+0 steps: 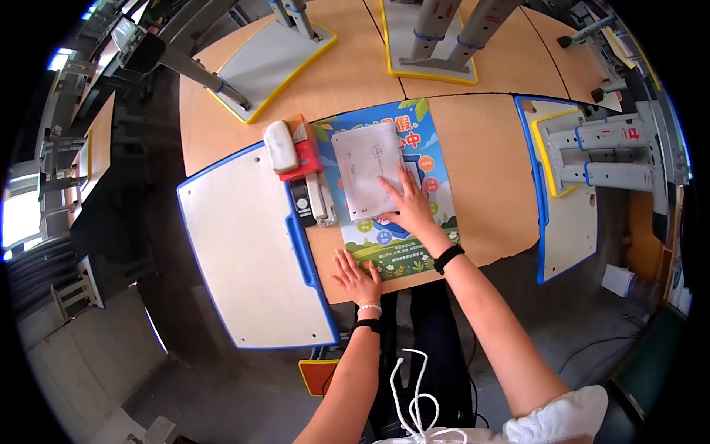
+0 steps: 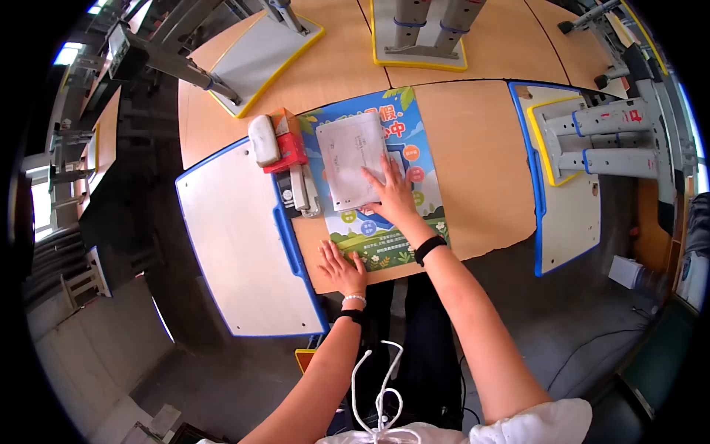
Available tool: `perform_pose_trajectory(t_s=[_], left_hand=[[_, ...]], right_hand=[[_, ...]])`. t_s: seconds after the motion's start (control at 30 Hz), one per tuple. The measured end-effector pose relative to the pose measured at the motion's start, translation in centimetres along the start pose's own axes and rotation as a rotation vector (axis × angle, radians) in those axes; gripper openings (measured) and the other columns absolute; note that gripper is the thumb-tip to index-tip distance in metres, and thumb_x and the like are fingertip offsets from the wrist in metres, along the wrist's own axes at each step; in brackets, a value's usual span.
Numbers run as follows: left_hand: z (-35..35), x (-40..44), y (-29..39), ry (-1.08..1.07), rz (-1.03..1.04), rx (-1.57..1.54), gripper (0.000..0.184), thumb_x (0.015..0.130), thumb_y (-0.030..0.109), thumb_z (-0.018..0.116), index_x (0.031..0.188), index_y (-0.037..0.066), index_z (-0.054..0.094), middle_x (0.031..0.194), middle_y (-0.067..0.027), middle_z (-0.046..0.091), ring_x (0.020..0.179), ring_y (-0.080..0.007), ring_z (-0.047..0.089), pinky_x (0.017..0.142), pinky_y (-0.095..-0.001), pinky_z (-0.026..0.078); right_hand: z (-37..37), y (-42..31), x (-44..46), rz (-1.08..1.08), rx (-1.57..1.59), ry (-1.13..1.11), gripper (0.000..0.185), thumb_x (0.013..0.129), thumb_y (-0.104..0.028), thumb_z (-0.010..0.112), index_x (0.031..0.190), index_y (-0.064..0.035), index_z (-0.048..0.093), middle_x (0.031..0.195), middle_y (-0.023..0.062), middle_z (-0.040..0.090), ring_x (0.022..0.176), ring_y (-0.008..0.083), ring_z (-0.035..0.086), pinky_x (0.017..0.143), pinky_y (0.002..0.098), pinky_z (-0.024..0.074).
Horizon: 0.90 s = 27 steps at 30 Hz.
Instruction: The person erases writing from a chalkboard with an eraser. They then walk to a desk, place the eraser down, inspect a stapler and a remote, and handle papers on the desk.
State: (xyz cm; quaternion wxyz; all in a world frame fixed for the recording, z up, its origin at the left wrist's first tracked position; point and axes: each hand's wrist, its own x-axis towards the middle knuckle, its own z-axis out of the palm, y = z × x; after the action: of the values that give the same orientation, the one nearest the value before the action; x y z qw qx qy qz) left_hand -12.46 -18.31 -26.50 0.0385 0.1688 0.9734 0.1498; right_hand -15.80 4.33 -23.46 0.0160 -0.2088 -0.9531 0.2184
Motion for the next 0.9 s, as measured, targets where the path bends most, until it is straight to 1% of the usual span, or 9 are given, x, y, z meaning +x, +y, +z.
perform_pose_trajectory(t_s=[0.07,0.17,0.2,0.3,0.33,0.43,0.53,0.73,0.9], left_hand=[[-0.1,0.0,-0.2,-0.007,-0.001,0.038,0.068,0.091,0.037,0.05,0.148,0.005,0.029,0.157,-0.0123,0.024,0.146,-0.0292,0.02,0.115,-0.056,0.009],[0.1,0.0,-0.1,0.013,-0.015,0.013,0.068,0.091,0.038,0.05,0.147,0.005,0.03,0.157,-0.0125,0.024,0.145,-0.0295,0.02,0.115,-0.0563,0.009],[0.1,0.0,-0.1,0.011,-0.012,0.019,0.068,0.09,0.038,0.05,0.147,0.005,0.031,0.156,-0.0127,0.025,0.145,-0.0301,0.021,0.115,-0.0568,0.01],[0.1,0.0,-0.2,-0.004,-0.02,0.025,0.069,0.09,0.038,0.051,0.147,0.006,0.03,0.156,-0.0129,0.026,0.145,-0.0307,0.021,0.115,-0.0573,0.011],[0.0,0.0,0.0,-0.001,-0.022,0.027,0.069,0.09,0.037,0.051,0.147,0.006,0.03,0.155,-0.0131,0.027,0.145,-0.0307,0.022,0.114,-0.0576,0.012],[0.2,-0.1,-0.2,-0.001,-0.027,0.014,0.069,0.09,0.037,0.051,0.147,0.006,0.03,0.156,-0.013,0.026,0.145,-0.0304,0.021,0.115,-0.0573,0.011],[0.1,-0.1,-0.1,-0.031,-0.043,-0.004,0.069,0.089,0.037,0.051,0.147,0.006,0.03,0.156,-0.0131,0.025,0.145,-0.0299,0.02,0.115,-0.0569,0.009],[-0.1,0.0,0.0,-0.022,-0.036,-0.01,0.07,0.089,0.035,0.052,0.148,0.006,0.027,0.157,-0.0135,0.023,0.146,-0.0313,0.019,0.115,-0.0576,0.008],[0.1,0.0,-0.1,-0.011,-0.022,0.027,0.071,0.088,0.035,0.052,0.148,0.006,0.027,0.156,-0.0137,0.024,0.145,-0.0317,0.019,0.115,-0.0572,0.008]], right_hand=[[-0.2,-0.4,1.1,-0.013,-0.02,-0.003,0.093,0.065,-0.04,0.083,0.145,-0.0341,0.037,0.157,0.0154,0.013,0.141,0.0393,0.025,0.108,0.0653,0.0228],[-0.3,-1.2,2.4,-0.017,-0.011,-0.043,0.092,0.066,-0.038,0.083,0.146,-0.0342,0.036,0.158,0.0136,0.012,0.143,0.0373,0.022,0.108,0.0656,0.0229],[-0.1,-1.4,2.8,-0.035,-0.043,-0.051,0.092,0.066,-0.042,0.082,0.146,-0.0338,0.037,0.158,0.0151,0.011,0.144,0.0371,0.019,0.109,0.0656,0.0206],[0.8,-2.2,3.4,-0.026,-0.023,-0.004,0.092,0.066,-0.044,0.081,0.146,-0.0336,0.037,0.158,0.0151,0.01,0.144,0.0363,0.019,0.11,0.0641,0.0209],[0.8,-2.4,3.5,-0.013,-0.044,-0.014,0.092,0.065,-0.045,0.081,0.145,-0.0338,0.038,0.159,0.0149,0.01,0.145,0.0354,0.018,0.111,0.062,0.0218],[0.4,-2.7,3.9,0.023,-0.056,-0.053,0.092,0.065,-0.044,0.082,0.145,-0.0337,0.037,0.159,0.0144,0.01,0.145,0.0352,0.018,0.111,0.0605,0.0226],[0.2,-2.9,4.3,0.045,-0.012,-0.061,0.093,0.065,-0.044,0.082,0.146,-0.0345,0.037,0.159,0.014,0.009,0.145,0.0357,0.018,0.11,0.0619,0.0226],[0.7,-2.7,5.0,0.041,-0.047,-0.058,0.096,0.062,-0.047,0.082,0.146,-0.0363,0.036,0.159,0.0135,0.009,0.145,0.0356,0.017,0.109,0.0645,0.0229],[0.1,-2.8,5.1,0.039,-0.038,-0.081,0.095,0.061,-0.049,0.082,0.145,-0.035,0.039,0.159,0.013,0.01,0.145,0.0356,0.016,0.109,0.0648,0.0231]])
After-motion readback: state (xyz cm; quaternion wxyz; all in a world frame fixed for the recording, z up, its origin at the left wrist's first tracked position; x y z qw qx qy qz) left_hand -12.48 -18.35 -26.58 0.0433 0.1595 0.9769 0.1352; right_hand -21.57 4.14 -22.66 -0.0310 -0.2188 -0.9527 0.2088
